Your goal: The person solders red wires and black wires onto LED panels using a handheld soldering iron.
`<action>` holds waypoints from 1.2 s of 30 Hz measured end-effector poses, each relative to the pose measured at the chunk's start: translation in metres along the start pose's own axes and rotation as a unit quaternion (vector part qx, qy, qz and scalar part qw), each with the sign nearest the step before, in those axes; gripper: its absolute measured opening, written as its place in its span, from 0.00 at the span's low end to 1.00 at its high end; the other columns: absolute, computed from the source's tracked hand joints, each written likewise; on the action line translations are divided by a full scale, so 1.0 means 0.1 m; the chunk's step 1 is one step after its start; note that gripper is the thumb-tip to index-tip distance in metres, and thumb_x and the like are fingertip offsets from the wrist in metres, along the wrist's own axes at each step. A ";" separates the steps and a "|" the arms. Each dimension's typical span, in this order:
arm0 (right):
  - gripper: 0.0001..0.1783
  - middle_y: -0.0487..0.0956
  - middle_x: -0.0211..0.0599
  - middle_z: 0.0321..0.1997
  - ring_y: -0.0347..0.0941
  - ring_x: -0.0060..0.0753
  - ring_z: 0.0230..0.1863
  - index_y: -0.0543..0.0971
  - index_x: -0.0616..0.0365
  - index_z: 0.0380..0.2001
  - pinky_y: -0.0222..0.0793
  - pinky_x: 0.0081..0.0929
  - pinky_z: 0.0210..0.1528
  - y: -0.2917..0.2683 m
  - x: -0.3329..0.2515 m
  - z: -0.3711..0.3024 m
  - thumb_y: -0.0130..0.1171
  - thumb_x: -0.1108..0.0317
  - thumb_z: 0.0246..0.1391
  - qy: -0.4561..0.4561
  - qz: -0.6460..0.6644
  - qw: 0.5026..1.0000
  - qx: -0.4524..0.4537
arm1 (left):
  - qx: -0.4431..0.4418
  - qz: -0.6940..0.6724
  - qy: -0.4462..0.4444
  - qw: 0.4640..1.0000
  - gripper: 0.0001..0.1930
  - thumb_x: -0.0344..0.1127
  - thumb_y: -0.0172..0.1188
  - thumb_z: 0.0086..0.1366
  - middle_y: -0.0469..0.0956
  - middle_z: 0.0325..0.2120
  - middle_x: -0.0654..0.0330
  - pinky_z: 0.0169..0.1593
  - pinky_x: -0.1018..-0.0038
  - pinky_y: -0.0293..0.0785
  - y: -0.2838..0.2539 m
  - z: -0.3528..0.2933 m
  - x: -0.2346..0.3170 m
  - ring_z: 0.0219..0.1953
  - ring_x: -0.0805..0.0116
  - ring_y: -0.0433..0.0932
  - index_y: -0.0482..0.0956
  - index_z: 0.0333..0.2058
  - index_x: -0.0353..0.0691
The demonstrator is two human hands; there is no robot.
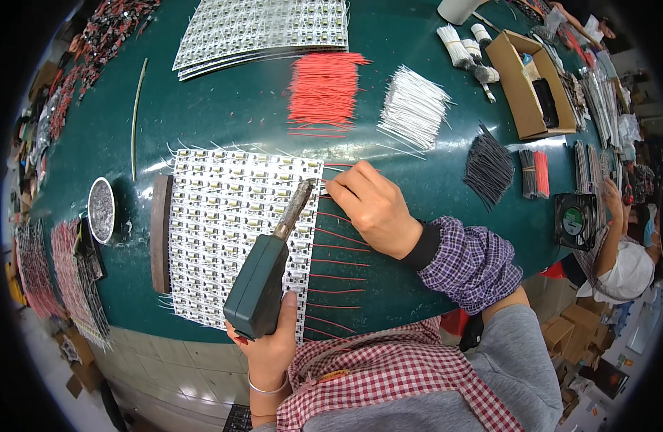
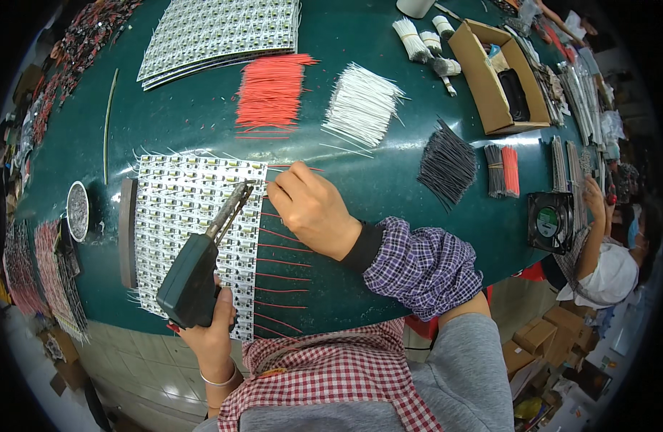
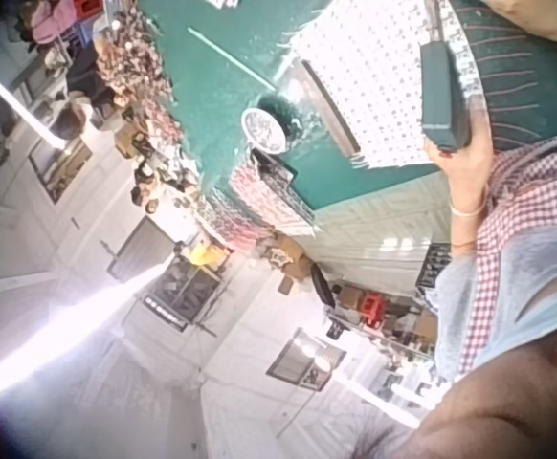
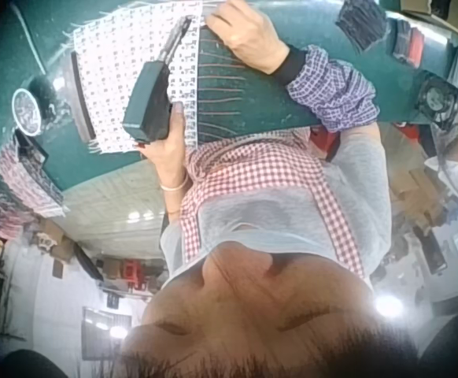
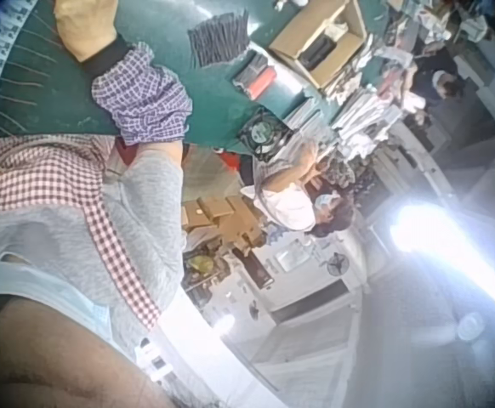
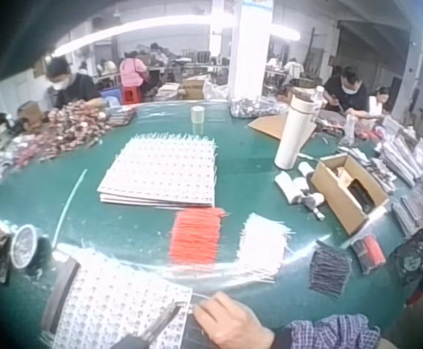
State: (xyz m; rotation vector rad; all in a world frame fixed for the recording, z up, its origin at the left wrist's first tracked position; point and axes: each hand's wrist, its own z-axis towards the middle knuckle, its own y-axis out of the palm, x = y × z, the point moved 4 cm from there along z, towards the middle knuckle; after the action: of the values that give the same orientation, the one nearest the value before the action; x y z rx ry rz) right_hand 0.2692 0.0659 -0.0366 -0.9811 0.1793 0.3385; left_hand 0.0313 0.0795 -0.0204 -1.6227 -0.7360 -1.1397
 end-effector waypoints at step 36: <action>0.17 0.76 0.38 0.33 0.72 0.38 0.34 0.79 0.68 0.37 0.73 0.28 0.34 0.00 -0.15 -0.11 0.59 0.78 0.38 0.004 0.024 1.000 -0.006 | -0.028 -0.039 -0.112 0.992 0.14 0.26 0.70 0.56 0.79 0.33 0.60 0.36 0.78 0.71 -0.02 -0.14 0.08 0.31 0.75 0.76 0.77 0.40 0.31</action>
State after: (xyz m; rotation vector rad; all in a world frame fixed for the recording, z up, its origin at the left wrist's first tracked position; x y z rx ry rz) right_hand 0.2547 0.0541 -0.0381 -0.9908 0.2091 0.3790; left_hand 0.0280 0.0662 -0.0111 -1.8036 -0.9258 -1.0505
